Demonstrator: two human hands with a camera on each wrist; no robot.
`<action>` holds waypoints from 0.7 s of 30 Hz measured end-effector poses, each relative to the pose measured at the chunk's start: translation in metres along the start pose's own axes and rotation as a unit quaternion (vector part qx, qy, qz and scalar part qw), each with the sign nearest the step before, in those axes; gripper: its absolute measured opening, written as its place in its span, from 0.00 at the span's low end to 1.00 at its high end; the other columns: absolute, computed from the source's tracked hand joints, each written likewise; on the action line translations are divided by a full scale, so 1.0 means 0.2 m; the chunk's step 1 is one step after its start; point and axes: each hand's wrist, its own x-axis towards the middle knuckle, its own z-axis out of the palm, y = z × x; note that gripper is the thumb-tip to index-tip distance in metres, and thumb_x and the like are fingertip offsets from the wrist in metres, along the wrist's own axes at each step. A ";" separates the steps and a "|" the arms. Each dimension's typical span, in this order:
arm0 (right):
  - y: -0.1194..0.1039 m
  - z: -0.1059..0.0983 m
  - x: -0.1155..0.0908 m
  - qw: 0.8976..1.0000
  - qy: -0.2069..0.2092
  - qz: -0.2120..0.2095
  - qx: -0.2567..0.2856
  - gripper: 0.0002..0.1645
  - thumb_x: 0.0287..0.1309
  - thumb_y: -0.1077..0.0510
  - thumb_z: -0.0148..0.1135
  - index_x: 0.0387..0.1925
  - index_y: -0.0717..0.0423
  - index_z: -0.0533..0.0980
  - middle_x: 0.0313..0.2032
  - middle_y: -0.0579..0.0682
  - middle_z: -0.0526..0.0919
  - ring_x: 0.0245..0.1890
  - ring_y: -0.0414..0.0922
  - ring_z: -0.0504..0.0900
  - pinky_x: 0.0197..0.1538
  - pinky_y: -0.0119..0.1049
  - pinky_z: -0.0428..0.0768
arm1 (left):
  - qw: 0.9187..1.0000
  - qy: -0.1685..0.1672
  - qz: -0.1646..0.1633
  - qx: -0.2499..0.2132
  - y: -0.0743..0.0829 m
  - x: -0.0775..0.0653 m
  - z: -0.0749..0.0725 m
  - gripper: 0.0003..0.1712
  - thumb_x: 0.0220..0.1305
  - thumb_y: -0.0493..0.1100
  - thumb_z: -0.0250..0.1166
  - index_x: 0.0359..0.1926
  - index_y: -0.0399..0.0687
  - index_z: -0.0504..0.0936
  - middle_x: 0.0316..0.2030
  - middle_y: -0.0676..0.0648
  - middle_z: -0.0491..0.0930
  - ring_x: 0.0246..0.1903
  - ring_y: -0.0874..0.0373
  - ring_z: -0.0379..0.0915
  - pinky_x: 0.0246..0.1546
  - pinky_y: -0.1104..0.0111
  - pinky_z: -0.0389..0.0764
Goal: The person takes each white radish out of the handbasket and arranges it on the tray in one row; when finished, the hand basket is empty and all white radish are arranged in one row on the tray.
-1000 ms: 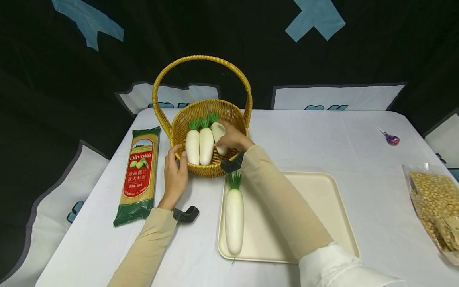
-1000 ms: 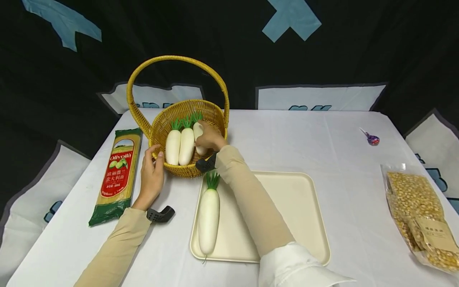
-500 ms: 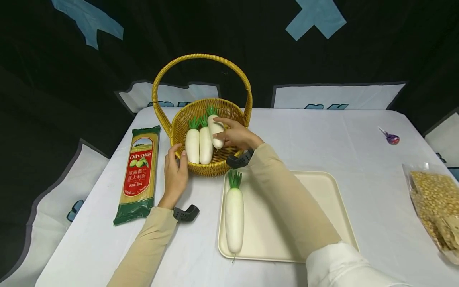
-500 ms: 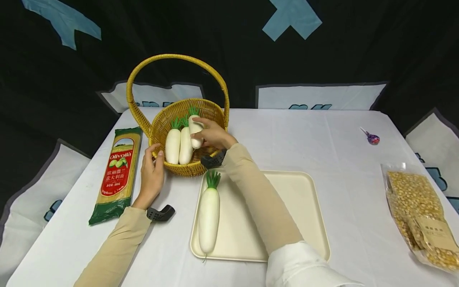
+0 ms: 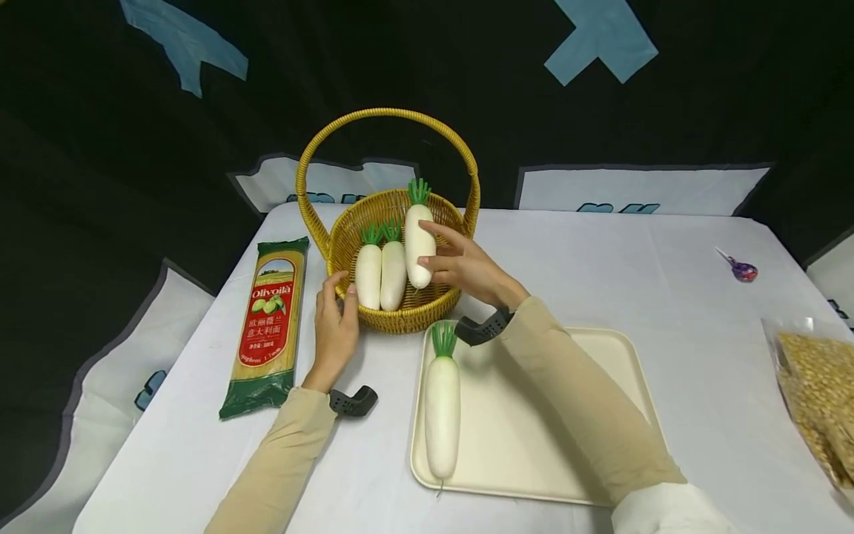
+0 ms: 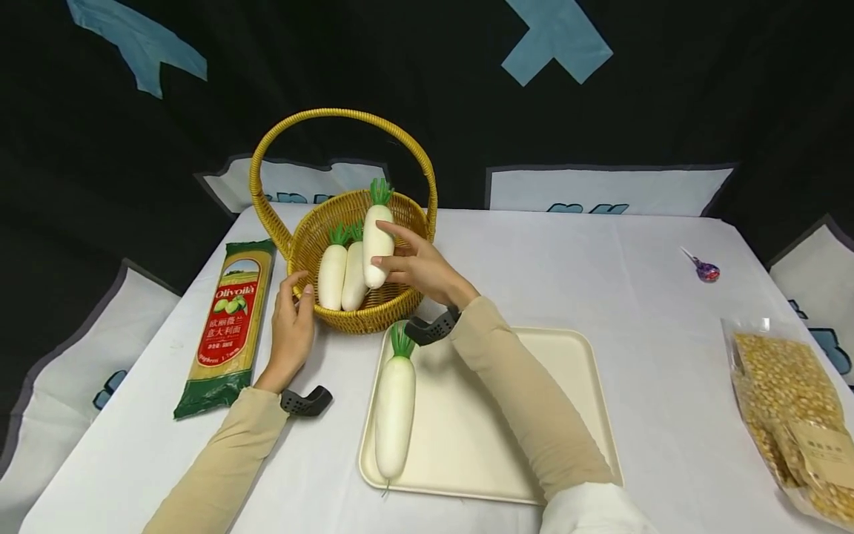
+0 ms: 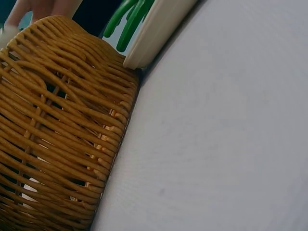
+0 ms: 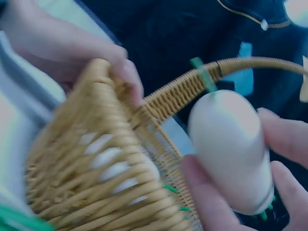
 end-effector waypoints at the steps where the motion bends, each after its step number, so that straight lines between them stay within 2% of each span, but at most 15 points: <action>1: 0.01 0.00 -0.03 1.000 -0.001 -0.006 0.000 0.38 0.58 0.65 0.55 0.65 0.36 0.56 0.58 0.58 0.63 0.50 0.46 0.72 0.54 0.40 0.73 | 1.000 0.001 0.000 0.000 0.00 0.00 0.00 0.24 0.68 0.53 0.43 0.61 0.51 0.61 0.60 0.38 0.61 0.62 0.44 0.56 0.60 0.50 0.58; 5: 0.03 -0.02 -0.16 0.999 -0.013 -0.023 -0.022 0.38 0.56 0.63 0.57 0.65 0.37 0.55 0.58 0.59 0.62 0.52 0.48 0.72 0.55 0.41 0.73 | 1.000 0.003 0.003 -0.002 0.00 0.00 0.01 0.23 0.68 0.53 0.43 0.61 0.51 0.61 0.61 0.38 0.61 0.62 0.44 0.56 0.60 0.49 0.58; 10: 0.04 -0.03 -0.36 0.995 -0.032 -0.031 -0.090 0.41 0.50 0.59 0.65 0.63 0.42 0.57 0.55 0.58 0.63 0.48 0.47 0.76 0.51 0.40 0.75 | 1.000 -0.002 0.003 -0.003 0.00 -0.01 0.02 0.24 0.68 0.54 0.43 0.61 0.52 0.61 0.61 0.38 0.60 0.63 0.44 0.55 0.60 0.49 0.57; 15: 0.08 -0.01 -0.56 0.993 -0.055 -0.033 -0.098 0.43 0.44 0.62 0.69 0.61 0.51 0.58 0.57 0.57 0.59 0.50 0.47 0.74 0.46 0.41 0.78 | 1.000 0.002 0.004 -0.002 0.00 -0.02 0.01 0.24 0.69 0.53 0.43 0.61 0.51 0.61 0.61 0.39 0.60 0.63 0.44 0.55 0.61 0.50 0.56; 18: 0.12 -0.01 -0.66 0.991 -0.049 -0.026 -0.122 0.43 0.42 0.63 0.70 0.60 0.53 0.59 0.58 0.54 0.58 0.50 0.47 0.74 0.43 0.40 0.80 | 1.000 0.000 0.005 -0.003 0.00 -0.02 0.01 0.24 0.69 0.53 0.43 0.61 0.50 0.61 0.61 0.38 0.60 0.63 0.44 0.55 0.61 0.50 0.56; 21: 0.16 -0.01 -0.75 0.987 -0.033 -0.004 -0.160 0.42 0.42 0.60 0.71 0.59 0.50 0.60 0.57 0.54 0.60 0.44 0.46 0.76 0.40 0.38 0.80 | 1.000 -0.001 0.004 -0.003 0.01 -0.01 0.01 0.23 0.69 0.53 0.43 0.61 0.51 0.61 0.61 0.39 0.60 0.63 0.44 0.55 0.61 0.49 0.57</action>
